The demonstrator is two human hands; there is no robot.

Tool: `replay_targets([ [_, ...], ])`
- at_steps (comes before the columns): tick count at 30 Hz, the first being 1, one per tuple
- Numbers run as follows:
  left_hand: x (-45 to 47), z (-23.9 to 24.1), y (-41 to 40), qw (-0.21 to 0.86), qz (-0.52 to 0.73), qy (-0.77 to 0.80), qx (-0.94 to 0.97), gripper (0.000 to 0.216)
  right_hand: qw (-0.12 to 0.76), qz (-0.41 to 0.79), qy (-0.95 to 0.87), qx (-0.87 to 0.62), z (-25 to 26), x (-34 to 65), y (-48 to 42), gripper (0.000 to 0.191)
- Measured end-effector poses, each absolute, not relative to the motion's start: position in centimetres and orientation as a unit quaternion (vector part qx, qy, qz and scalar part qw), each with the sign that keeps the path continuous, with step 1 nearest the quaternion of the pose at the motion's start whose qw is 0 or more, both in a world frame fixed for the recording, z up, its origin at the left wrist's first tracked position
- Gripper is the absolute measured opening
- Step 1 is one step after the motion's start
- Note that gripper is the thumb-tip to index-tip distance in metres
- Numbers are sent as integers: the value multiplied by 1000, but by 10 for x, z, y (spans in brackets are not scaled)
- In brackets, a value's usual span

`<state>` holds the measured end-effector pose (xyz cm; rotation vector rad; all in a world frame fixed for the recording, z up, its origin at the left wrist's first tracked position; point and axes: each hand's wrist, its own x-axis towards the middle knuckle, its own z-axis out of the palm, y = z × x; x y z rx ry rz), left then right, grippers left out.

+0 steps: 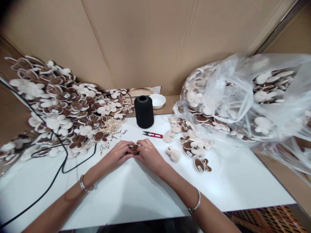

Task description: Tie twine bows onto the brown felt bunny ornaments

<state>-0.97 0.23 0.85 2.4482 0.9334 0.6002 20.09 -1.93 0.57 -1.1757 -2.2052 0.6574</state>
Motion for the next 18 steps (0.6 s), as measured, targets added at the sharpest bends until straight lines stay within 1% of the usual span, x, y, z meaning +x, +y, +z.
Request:
replay_targets([
  [4,-11,12,6,247,219,326,886,7,284,263,-819,-423,7,200,-18,3],
  [9,-11,12,7,276,217,311,883,8,287,269,-820,-416,6,201,-17,6],
  [15,-6,3,4,263,262,307,876,12,283,251,-824,-422,3,198,-18,12],
  [18,-3,-3,3,256,279,332,864,9,286,250,-820,-427,2,197,-20,12],
])
